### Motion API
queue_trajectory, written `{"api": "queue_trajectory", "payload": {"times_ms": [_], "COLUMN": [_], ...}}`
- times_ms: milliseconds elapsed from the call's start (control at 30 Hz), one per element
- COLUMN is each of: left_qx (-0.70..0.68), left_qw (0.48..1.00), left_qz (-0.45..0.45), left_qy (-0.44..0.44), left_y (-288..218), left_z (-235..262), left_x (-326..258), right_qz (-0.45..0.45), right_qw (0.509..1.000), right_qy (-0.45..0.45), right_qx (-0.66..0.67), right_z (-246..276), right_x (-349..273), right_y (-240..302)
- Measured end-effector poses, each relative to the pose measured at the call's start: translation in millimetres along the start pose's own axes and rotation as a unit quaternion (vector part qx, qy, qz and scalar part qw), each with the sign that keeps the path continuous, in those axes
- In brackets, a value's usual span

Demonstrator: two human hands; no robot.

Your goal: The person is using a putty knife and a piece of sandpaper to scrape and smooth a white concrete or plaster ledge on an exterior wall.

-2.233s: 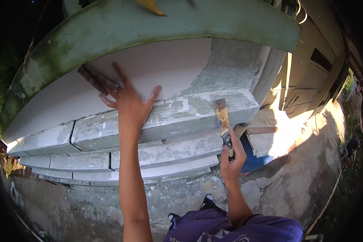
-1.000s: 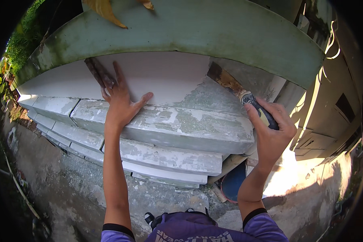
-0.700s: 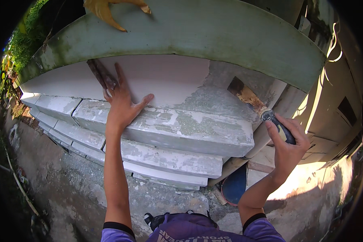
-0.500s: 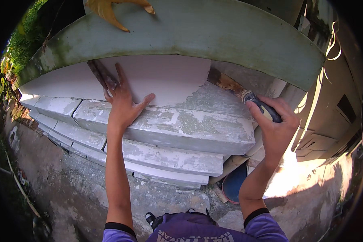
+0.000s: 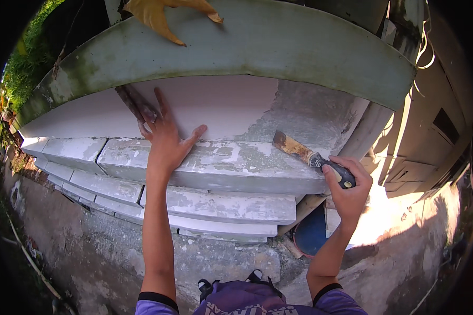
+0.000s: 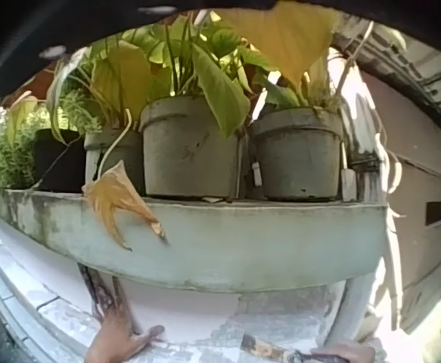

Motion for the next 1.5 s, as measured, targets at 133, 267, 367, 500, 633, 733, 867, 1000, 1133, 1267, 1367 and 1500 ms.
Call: {"api": "queue_trajectory", "payload": {"times_ms": [133,267,367,500,633,733,867,1000,1133,1267,1367,1500], "left_qx": [-0.001,0.014,0.010,0.009,0.022,0.010,0.003,-0.006,-0.012,-0.006,0.002,-0.002], "left_qw": [1.000,1.000,1.000,1.000,1.000,0.999,1.000,1.000,1.000,1.000,1.000,1.000], "left_qz": [-0.003,-0.006,-0.006,-0.013,-0.004,-0.026,-0.007,-0.007,-0.010,-0.006,-0.002,-0.008], "left_qy": [0.010,-0.008,-0.011,-0.006,-0.005,-0.038,-0.004,-0.004,-0.010,-0.004,0.002,-0.017], "left_y": [3.0,3.2,2.7,-3.0,5.9,0.0,4.8,3.0,5.0,2.9,-2.9,1.5], "left_z": [-4.3,2.3,2.4,-1.6,-0.5,0.2,-0.5,0.9,0.2,2.1,-1.4,2.9], "left_x": [-0.8,-0.6,-0.8,1.1,-2.7,-2.6,-1.6,-1.9,-2.5,-2.0,0.0,0.9], "right_qz": [-0.094,-0.099,-0.026,0.008,0.010,0.000,0.000,-0.035,-0.033,-0.020,0.027,0.011], "right_qw": [0.993,0.991,0.997,1.000,0.999,1.000,1.000,0.999,0.997,0.996,0.994,0.995], "right_qy": [0.068,0.059,0.001,-0.011,0.002,0.004,0.018,0.000,0.008,-0.063,-0.086,-0.058], "right_qx": [-0.035,-0.074,-0.067,-0.028,-0.030,-0.009,0.006,-0.009,-0.063,-0.067,-0.064,-0.077], "right_z": [8.8,29.6,47.7,52.4,-2.0,-0.9,-7.5,4.8,26.5,56.6,51.2,-12.2], "right_x": [-14.8,-14.5,-3.6,25.8,64.6,62.1,41.2,14.5,4.2,8.4,19.8,46.1], "right_y": [-7.7,-8.0,8.9,24.0,27.0,16.3,6.5,-3.2,-5.6,11.6,30.6,21.1]}}
Point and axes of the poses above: each hand's wrist, its own x-axis towards the middle knuckle, its own z-axis out of the back of the hand, y = z × x, the point moved 5 cm from there along x, towards the middle knuckle, and after that the axes turned 3 degrees about x, right-handed, at the moved point
